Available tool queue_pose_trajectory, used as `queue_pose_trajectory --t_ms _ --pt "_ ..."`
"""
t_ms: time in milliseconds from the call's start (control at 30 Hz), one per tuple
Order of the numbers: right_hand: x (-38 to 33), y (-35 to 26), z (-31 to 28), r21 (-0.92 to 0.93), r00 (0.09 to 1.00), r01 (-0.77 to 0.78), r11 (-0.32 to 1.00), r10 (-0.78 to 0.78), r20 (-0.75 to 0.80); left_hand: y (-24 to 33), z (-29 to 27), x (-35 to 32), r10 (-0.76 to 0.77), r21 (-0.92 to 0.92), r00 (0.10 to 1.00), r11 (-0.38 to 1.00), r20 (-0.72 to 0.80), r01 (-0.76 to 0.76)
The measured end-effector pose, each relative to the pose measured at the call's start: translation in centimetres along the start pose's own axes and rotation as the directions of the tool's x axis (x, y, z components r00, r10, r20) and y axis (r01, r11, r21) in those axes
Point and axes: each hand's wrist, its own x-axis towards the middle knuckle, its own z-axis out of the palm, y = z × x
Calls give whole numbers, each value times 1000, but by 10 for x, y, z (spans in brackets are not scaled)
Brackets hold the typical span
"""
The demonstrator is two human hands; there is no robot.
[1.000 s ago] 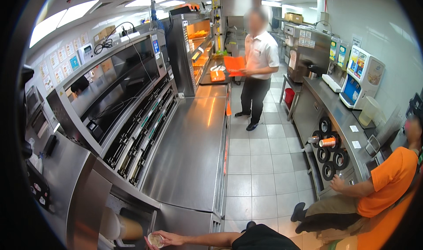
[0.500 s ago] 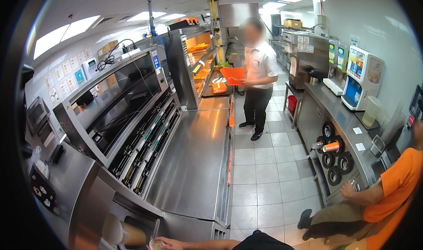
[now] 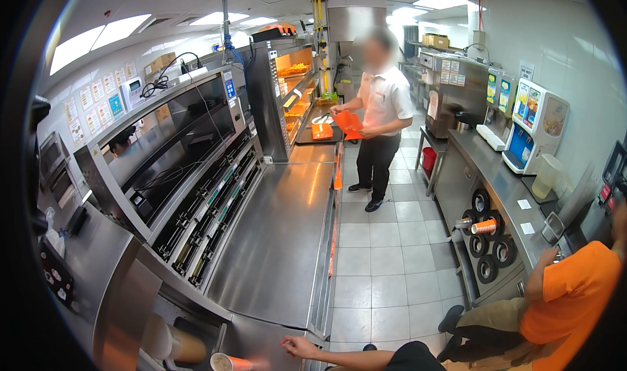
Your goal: The person assembles a takeout order in a fast-food kitchen. They place a receipt and napkin on a tray with a burger and fries, then fill a cup with ice and a beverage. They add sauce packets and utensils to a branded bag, place the bag on the counter, and hand it to a customer.
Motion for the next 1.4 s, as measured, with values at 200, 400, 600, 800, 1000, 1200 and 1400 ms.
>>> queue_pose_trajectory --t_ms 200,400,600,800,1000,1200,1400 --pt "-54 66 -78 -301 932 -133 944 16 -361 -26 71 25 -110 65 894 994 434 91" --pt "-146 205 -128 -251 701 -612 750 369 -610 16 136 97 -62 29 801 998 596 55" --pt "-256 296 -153 -178 460 -877 446 672 -580 36 166 112 -87 131 747 991 659 -1" --pt "-291 244 -139 205 250 -795 571 617 -746 -11 193 55 -156 216 564 975 811 -41" --pt "-291 175 -139 55 290 -767 639 423 -859 12 253 -4 -388 376 151 921 909 101" --pt "-305 174 -166 195 184 -699 688 436 -881 93 358 33 -181 216 240 968 954 -128" --pt "-329 226 -212 -78 275 -699 711 166 -947 126 489 12 -142 196 373 974 917 -112"
